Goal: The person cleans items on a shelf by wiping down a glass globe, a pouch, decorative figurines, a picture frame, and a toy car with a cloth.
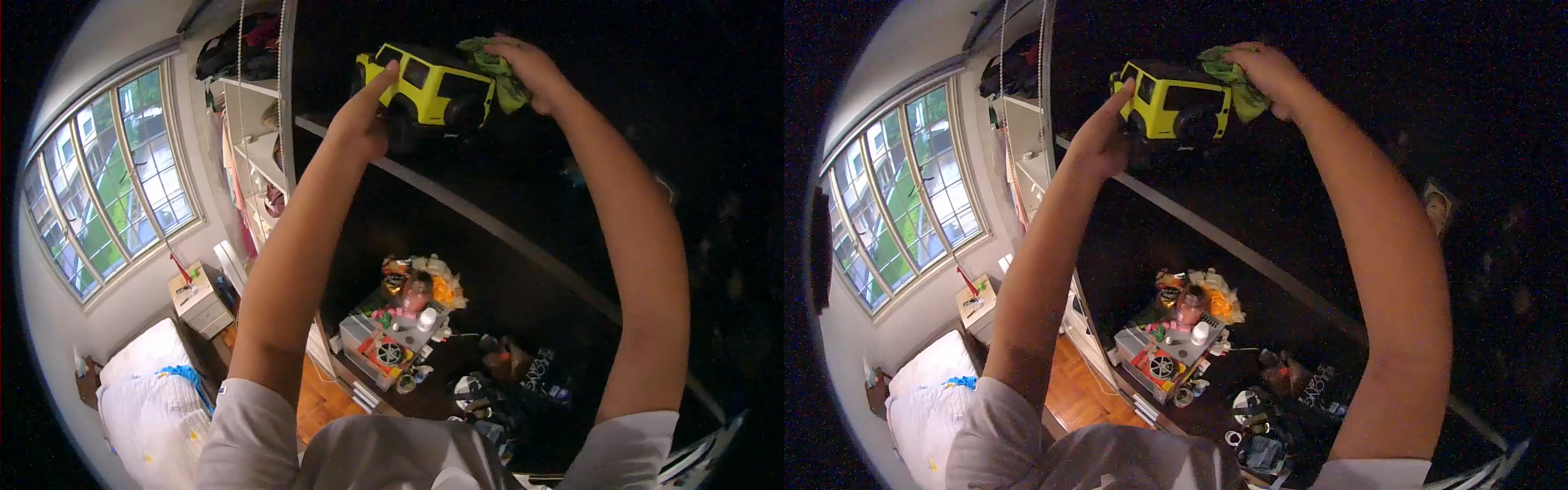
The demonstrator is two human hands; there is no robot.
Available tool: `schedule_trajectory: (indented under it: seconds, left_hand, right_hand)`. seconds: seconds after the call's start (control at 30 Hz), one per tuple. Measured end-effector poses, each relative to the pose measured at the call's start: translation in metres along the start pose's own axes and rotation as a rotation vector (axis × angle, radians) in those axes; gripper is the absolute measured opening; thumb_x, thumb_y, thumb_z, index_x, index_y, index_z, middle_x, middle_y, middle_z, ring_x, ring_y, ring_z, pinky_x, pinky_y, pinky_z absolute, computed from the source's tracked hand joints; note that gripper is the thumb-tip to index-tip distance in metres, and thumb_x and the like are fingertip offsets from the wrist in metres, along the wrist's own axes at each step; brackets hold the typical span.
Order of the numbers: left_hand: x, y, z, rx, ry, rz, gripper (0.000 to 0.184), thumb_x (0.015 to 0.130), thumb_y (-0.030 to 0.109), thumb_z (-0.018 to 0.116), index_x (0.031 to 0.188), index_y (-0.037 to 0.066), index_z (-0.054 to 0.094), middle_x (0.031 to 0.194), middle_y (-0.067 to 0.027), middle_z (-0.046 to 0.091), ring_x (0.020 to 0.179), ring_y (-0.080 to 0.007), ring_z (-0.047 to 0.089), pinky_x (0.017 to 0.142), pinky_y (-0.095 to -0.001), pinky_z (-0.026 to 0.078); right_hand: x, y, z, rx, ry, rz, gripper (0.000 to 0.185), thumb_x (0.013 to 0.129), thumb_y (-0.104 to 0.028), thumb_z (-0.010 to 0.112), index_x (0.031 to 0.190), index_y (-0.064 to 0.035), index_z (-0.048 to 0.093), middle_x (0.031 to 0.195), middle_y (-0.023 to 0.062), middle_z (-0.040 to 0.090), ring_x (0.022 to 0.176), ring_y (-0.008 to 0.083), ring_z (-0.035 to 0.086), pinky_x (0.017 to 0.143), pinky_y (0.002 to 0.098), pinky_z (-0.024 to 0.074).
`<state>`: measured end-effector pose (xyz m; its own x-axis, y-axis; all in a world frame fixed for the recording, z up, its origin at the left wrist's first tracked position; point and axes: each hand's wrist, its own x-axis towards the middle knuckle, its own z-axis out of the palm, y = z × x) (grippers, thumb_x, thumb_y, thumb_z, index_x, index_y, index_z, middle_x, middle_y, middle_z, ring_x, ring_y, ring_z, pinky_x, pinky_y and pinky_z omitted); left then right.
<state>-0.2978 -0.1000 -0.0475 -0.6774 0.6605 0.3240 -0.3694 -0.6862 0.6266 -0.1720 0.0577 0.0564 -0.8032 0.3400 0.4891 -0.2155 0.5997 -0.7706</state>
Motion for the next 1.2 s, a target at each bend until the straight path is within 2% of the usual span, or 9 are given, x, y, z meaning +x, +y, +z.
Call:
schedule_trajectory:
  seconds: [0.23,0.4,0.57,0.63,0.73,0.83,0.93,1.07,1.2]
  left_hand:
    - [-0.008,0.000,0.009,-0.065,-0.268,0.044,0.048,0.078,0.038,0.060,0.112,0.007,0.047,0.111,-0.0106,0.051,0.101,-0.0247,0.052,0.087,-0.0401,0.042]
    - [-0.038,0.010,0.021,-0.069,-0.181,0.155,0.046,0.081,0.038,0.057,0.114,0.008,0.046,0.112,-0.0088,0.053,0.103,-0.0246,0.051,0.088,-0.0405,0.041]
    - [-0.060,0.025,-0.002,0.054,-0.174,0.312,0.054,0.080,0.045,0.054,0.119,0.008,0.043,0.115,-0.0079,0.051,0.104,-0.0243,0.050,0.091,-0.0411,0.038]
    - [-0.078,0.030,-0.006,0.045,-0.121,0.365,0.056,0.080,0.045,0.054,0.121,0.009,0.041,0.116,-0.0084,0.050,0.105,-0.0254,0.049,0.092,-0.0416,0.038]
    - [-0.107,0.037,-0.017,0.062,-0.097,0.383,0.056,0.081,0.046,0.053,0.121,0.009,0.040,0.117,-0.0091,0.049,0.107,-0.0264,0.048,0.092,-0.0423,0.038]
    - [-0.130,0.037,-0.033,0.042,-0.028,0.335,0.052,0.083,0.045,0.049,0.120,0.008,0.041,0.116,-0.0097,0.050,0.105,-0.0255,0.050,0.091,-0.0419,0.039]
    - [-0.145,0.029,-0.073,0.048,0.022,0.284,0.051,0.085,0.045,0.045,0.119,0.007,0.043,0.111,-0.0105,0.054,0.098,-0.0247,0.055,0.088,-0.0410,0.043]
    - [-0.172,0.005,-0.109,-0.008,0.040,0.243,0.058,0.083,0.051,0.044,0.122,0.008,0.041,0.115,-0.0105,0.052,0.102,-0.0247,0.053,0.090,-0.0409,0.041]
    - [-0.195,-0.011,-0.133,0.026,0.114,0.178,0.069,0.080,0.061,0.038,0.128,0.012,0.035,0.124,-0.0088,0.045,0.112,-0.0250,0.045,0.095,-0.0418,0.035]
  right_hand:
    - [-0.018,-0.012,0.005,0.174,0.069,-0.150,0.025,0.079,-0.023,0.054,0.099,-0.0074,0.052,0.085,0.0074,0.057,0.076,0.0177,0.057,0.064,0.0325,0.0484]
    - [-0.011,-0.005,-0.008,0.307,-0.039,-0.091,0.024,0.080,-0.024,0.054,0.098,-0.0084,0.053,0.087,0.0076,0.057,0.078,0.0183,0.057,0.065,0.0333,0.0486]
    - [-0.027,0.018,-0.008,-0.103,-0.262,0.155,0.028,0.081,-0.026,0.052,0.104,-0.0095,0.053,0.096,0.0061,0.057,0.088,0.0180,0.055,0.073,0.0317,0.0465]
    - [-0.022,0.038,-0.001,-0.506,-0.406,0.089,0.038,0.082,-0.032,0.052,0.114,-0.0115,0.050,0.111,0.0094,0.053,0.106,0.0210,0.049,0.089,0.0326,0.0392]
    - [-0.026,0.040,0.016,-0.849,-0.362,-0.047,0.050,0.082,-0.040,0.051,0.123,-0.0123,0.043,0.123,0.0134,0.046,0.117,0.0236,0.040,0.096,0.0327,0.0314]
    - [-0.063,-0.001,0.031,-0.736,-0.385,0.120,0.057,0.082,-0.045,0.049,0.128,-0.0131,0.037,0.129,0.0158,0.039,0.121,0.0262,0.035,0.098,0.0314,0.0282]
    - [-0.051,0.029,0.030,-1.175,-0.621,0.024,0.059,0.080,-0.051,0.048,0.127,-0.0174,0.038,0.119,0.0142,0.049,0.111,0.0287,0.046,0.091,0.0356,0.0359]
    - [-0.049,0.044,0.035,-1.175,-0.406,-0.186,0.043,0.080,-0.034,0.054,0.116,-0.0107,0.050,0.107,0.0155,0.057,0.097,0.0304,0.055,0.083,0.0366,0.0421]
    - [-0.065,0.004,0.062,-0.864,-0.256,-0.332,0.035,0.080,-0.025,0.053,0.110,-0.0066,0.053,0.104,0.0152,0.057,0.095,0.0305,0.055,0.083,0.0365,0.0422]
